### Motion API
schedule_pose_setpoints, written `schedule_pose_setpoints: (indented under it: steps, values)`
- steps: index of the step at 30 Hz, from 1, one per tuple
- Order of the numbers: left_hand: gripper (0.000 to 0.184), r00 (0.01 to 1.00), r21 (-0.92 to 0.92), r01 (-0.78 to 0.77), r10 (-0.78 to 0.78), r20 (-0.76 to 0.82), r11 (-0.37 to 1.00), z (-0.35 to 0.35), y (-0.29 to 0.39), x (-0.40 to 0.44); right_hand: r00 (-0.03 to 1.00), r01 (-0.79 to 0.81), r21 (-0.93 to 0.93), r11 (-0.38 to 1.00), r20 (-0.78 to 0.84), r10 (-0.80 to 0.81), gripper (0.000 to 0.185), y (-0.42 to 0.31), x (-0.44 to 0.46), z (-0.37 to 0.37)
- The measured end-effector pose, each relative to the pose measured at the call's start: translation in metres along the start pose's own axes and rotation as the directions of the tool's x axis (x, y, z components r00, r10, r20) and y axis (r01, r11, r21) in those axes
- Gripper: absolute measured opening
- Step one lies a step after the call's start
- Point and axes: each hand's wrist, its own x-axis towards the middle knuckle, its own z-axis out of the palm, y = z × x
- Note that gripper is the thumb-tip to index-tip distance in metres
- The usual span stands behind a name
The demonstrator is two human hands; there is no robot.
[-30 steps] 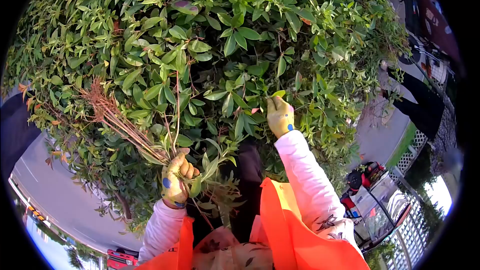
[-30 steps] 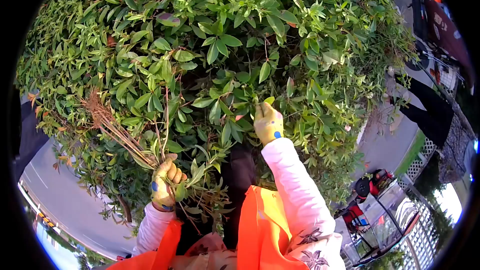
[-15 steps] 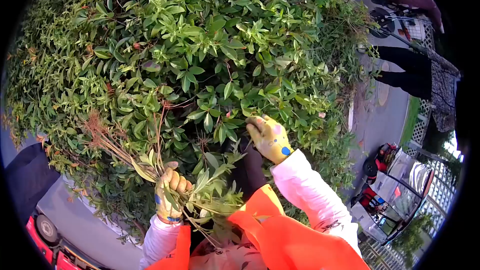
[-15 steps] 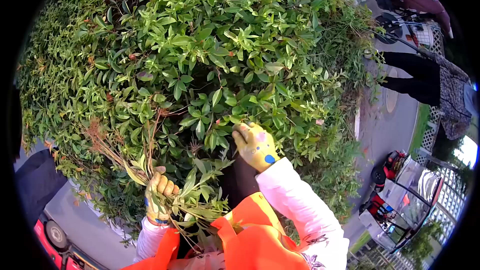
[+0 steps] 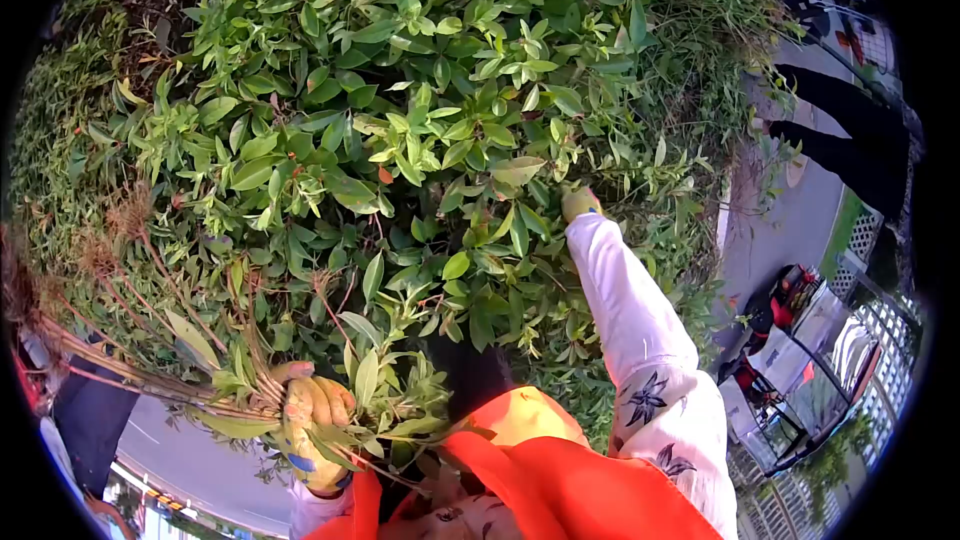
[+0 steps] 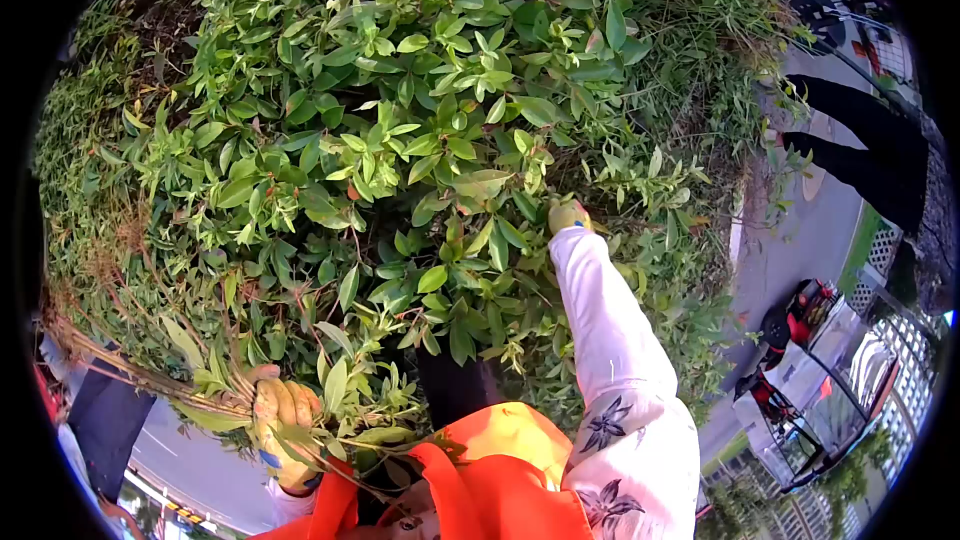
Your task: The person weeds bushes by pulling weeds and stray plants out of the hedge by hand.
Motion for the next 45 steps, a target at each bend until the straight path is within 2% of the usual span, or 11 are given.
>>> schedule_pose_setpoints:
  steps: [7,11,15,17,19,24,26,29,33,37,45]
  values:
    - [0.026,0.948,0.122,0.189,-0.149,-0.282,0.974,0.071,-0.012,0.035,0.934,-0.003,0.88,0.476,0.172,-0.313,0.039,0.008,-0.108,0.016]
    - [0.023,0.921,0.133,0.216,-0.156,-0.358,0.967,0.081,-0.018,0.044,0.735,0.678,-0.008,0.735,0.002,-0.678,0.023,0.014,-0.117,-0.115]
    - [0.021,0.932,0.109,0.189,-0.144,-0.333,0.976,0.091,-0.018,0.053,0.656,0.535,-0.714,0.451,0.015,-0.755,0.027,0.024,0.024,-0.129]
    - [0.021,0.892,0.241,0.228,-0.104,-0.439,0.943,0.101,-0.016,0.055,0.833,0.453,-0.786,0.42,0.205,-0.514,0.029,0.02,0.061,-0.139]
    - [0.02,0.902,0.264,0.228,-0.1,-0.42,0.937,0.09,-0.018,0.052,0.879,0.409,-0.491,0.769,0.438,-0.188,0.034,0.024,0.071,-0.144]
    - [0.018,0.892,0.273,0.253,-0.114,-0.437,0.928,0.1,-0.02,0.052,0.97,0.136,-0.048,0.99,0.211,-0.123,0.037,0.081,0.021,-0.055]
    - [0.02,0.918,0.187,0.225,-0.144,-0.37,0.956,0.091,-0.02,0.051,0.989,-0.147,0.151,0.978,0.025,0.145,0.027,0.131,0.022,-0.015]
    - [0.023,0.912,0.235,0.24,-0.137,-0.386,0.942,0.082,-0.026,0.048,0.982,0.001,0.811,0.585,0.109,-0.154,0.025,0.157,-0.002,-0.007]
    - [0.024,0.891,0.265,0.286,-0.154,-0.428,0.921,0.086,-0.03,0.045,0.929,0.33,0.496,0.803,-0.32,-0.184,0.024,0.079,-0.096,-0.136]
    - [0.025,0.935,0.293,0.269,-0.175,-0.308,0.918,0.094,-0.024,0.054,0.857,0.499,0.103,0.86,-0.205,-0.473,0.029,0.02,-0.091,-0.144]
    - [0.026,0.927,0.462,0.31,-0.157,-0.339,0.831,0.05,-0.012,0.043,0.994,0.105,-0.129,0.986,0.051,-0.1,0.031,0.094,-0.021,-0.005]
